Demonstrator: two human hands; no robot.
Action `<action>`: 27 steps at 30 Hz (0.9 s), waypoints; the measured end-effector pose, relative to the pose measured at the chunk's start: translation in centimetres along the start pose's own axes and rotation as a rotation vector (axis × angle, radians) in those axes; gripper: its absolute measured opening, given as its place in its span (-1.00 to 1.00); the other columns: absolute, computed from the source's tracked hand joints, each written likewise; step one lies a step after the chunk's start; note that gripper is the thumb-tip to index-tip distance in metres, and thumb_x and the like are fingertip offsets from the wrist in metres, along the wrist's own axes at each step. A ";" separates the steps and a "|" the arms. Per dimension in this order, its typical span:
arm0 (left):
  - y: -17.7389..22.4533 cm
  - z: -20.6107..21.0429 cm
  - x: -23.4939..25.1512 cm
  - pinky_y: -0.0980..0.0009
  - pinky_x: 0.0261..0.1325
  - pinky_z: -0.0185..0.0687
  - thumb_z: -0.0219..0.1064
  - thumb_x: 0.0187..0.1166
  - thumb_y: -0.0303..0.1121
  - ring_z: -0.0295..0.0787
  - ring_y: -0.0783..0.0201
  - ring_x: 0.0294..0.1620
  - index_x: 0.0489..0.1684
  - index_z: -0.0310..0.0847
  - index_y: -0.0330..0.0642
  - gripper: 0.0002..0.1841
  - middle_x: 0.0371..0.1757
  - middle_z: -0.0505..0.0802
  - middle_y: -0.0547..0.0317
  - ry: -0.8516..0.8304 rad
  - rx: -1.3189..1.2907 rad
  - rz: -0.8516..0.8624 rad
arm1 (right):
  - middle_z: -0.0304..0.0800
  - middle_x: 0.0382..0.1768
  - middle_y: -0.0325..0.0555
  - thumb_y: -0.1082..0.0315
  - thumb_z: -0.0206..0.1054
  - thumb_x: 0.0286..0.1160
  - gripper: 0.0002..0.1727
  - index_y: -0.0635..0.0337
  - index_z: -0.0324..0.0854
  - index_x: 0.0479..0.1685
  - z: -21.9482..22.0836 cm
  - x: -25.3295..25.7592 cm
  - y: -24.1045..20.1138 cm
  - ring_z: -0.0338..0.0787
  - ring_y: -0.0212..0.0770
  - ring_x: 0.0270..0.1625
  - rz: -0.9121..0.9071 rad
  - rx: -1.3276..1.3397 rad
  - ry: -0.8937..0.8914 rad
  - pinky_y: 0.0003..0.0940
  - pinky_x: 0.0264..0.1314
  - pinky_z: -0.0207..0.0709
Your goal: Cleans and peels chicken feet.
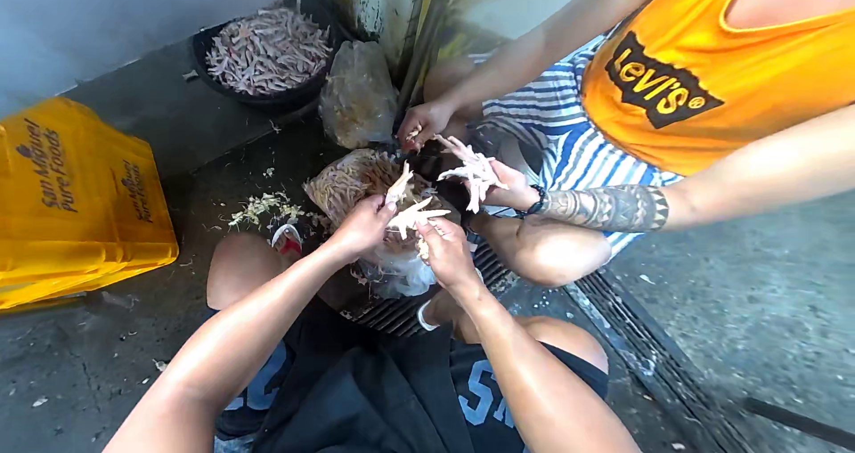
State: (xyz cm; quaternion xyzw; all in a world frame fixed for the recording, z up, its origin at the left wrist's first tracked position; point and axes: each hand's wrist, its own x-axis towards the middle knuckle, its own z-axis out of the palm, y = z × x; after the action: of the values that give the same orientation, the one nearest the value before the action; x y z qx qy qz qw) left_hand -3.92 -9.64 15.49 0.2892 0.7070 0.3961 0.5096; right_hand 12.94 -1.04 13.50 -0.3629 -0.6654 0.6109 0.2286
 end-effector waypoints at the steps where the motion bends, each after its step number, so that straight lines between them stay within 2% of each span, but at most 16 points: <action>1: 0.2 0.1 0.3 0.27 -0.39 0.57 -0.01 0.89 0.00 0.61 0.21 -0.43 0.33 0.56 -0.07 -0.60 -0.21 0.74 0.02 -0.021 -0.002 -0.013 | 0.67 -0.50 -0.27 0.16 0.19 0.72 -0.69 0.11 0.77 -0.26 -0.2 0.4 -0.3 0.59 -0.39 -0.51 -0.006 -0.036 0.030 -0.38 -0.42 0.53; 2: 0.2 0.4 0.6 0.35 -0.51 0.44 -0.01 0.89 0.02 0.51 0.27 -0.54 0.33 0.55 -0.03 -0.60 -0.30 0.69 0.07 -0.038 -0.041 -0.042 | 0.72 -0.47 -0.26 0.18 0.20 0.72 -0.70 0.12 0.79 -0.24 -0.4 0.8 -0.6 0.66 -0.38 -0.43 -0.014 -0.072 0.052 -0.34 -0.31 0.61; 4: 0.4 0.4 1.1 0.43 -0.59 0.32 -0.02 0.89 0.04 0.37 0.33 -0.63 0.35 0.50 0.02 -0.61 -0.40 0.60 0.14 -0.080 -0.154 -0.109 | 0.78 -0.42 -0.25 0.18 0.24 0.71 -0.72 0.12 0.81 -0.22 -0.7 1.4 -0.9 0.74 -0.40 -0.32 -0.043 -0.146 0.091 -0.30 -0.16 0.66; 6: 0.6 0.2 1.7 0.51 -0.68 0.19 -0.02 0.89 0.03 0.26 0.39 -0.72 0.31 0.49 0.05 -0.65 -0.51 0.49 0.23 -0.111 -0.248 -0.137 | 0.77 -0.43 -0.28 0.17 0.24 0.72 -0.71 0.09 0.81 -0.24 -0.9 1.6 -1.2 0.74 -0.42 -0.32 -0.074 -0.191 0.129 -0.32 -0.17 0.64; 8: 0.8 -0.2 2.0 0.55 -0.74 0.12 0.00 0.89 0.00 0.19 0.42 -0.77 0.29 0.48 0.05 -0.67 -0.54 0.46 0.24 -0.128 -0.306 -0.152 | 0.74 -0.47 -0.30 0.21 0.21 0.72 -0.71 0.09 0.80 -0.25 -1.2 1.5 -1.2 0.71 -0.43 -0.39 -0.085 -0.182 0.171 -0.36 -0.25 0.64; 11: 0.1 -2.0 2.2 0.54 -0.73 0.17 0.05 0.86 0.02 0.25 0.42 -0.75 0.34 0.53 0.10 -0.66 -0.49 0.56 0.21 -0.070 -0.234 -0.137 | 0.66 -0.49 -0.26 0.28 0.08 0.75 -0.71 0.18 0.69 -0.20 -3.6 2.4 -1.3 0.60 -0.36 -0.54 -0.014 -0.010 0.338 -0.34 -0.46 0.57; 13: -0.8 -3.7 1.8 0.53 -0.74 0.15 0.04 0.86 0.04 0.22 0.42 -0.76 0.32 0.53 0.07 -0.64 -0.49 0.56 0.20 -0.014 -0.205 -0.119 | 0.65 -0.49 -0.33 0.19 0.04 0.83 -0.70 0.07 0.62 -0.21 -5.7 2.8 -2.3 0.52 -0.43 -0.64 -0.023 0.110 0.397 -0.48 -0.61 0.49; 16: -0.8 -5.7 1.3 0.57 -0.77 0.12 0.02 0.87 0.02 0.17 0.45 -0.79 0.21 0.54 0.02 -0.66 -0.52 0.51 0.23 0.002 -0.244 -0.087 | 0.70 -0.47 -0.33 0.20 0.02 0.83 -0.69 0.05 0.63 -0.21 -5.6 2.2 -2.5 0.52 -0.45 -0.66 -0.053 0.183 0.277 -0.53 -0.65 0.47; 20: 0.3 -4.5 0.2 0.60 -0.77 0.07 0.01 0.87 0.04 0.14 0.47 -0.80 0.15 0.56 0.04 -0.65 -0.56 0.50 0.25 -0.013 -0.314 -0.026 | 0.79 -0.34 -0.14 0.40 0.04 0.68 -0.65 0.21 0.73 0.17 -3.1 0.8 -1.9 0.66 -0.31 -0.52 0.039 0.018 0.019 -0.39 -0.54 0.58; 22: 1.1 -3.7 -0.2 0.59 -0.76 0.13 0.00 0.88 0.03 0.17 0.46 -0.78 0.16 0.53 0.02 -0.66 -0.55 0.49 0.26 -0.051 -0.373 -0.007 | 0.73 -0.36 -0.16 0.38 0.06 0.67 -0.66 0.21 0.75 0.14 -2.3 0.4 -1.7 0.63 -0.33 -0.48 0.007 0.035 -0.084 -0.39 -0.43 0.59; 24: 1.4 -3.0 -0.1 0.57 -0.75 0.19 0.01 0.88 0.00 0.21 0.44 -0.78 0.14 0.53 -0.01 -0.67 -0.58 0.46 0.26 -0.089 -0.408 -0.006 | 0.70 -0.37 -0.20 0.20 0.10 0.74 -0.66 0.21 0.75 0.06 -2.1 0.3 -1.2 0.60 -0.36 -0.45 -0.058 0.142 -0.156 -0.41 -0.37 0.56; 27: 1.5 -2.5 0.0 0.58 -0.72 0.20 0.05 0.87 -0.04 0.27 0.44 -0.76 0.15 0.57 -0.02 -0.69 -0.50 0.59 0.19 -0.139 -0.324 -0.007 | 0.70 -0.41 -0.30 -0.02 0.27 0.68 -0.65 0.09 0.71 -0.16 -1.8 0.5 -1.0 0.60 -0.43 -0.49 -0.071 0.206 -0.095 -0.48 -0.40 0.57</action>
State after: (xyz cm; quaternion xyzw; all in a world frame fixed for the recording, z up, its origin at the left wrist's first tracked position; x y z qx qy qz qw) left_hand -6.33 -9.55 17.15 0.2275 0.5980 0.4822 0.5984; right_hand 13.82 0.52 14.67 -0.2843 -0.6218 0.6840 0.2542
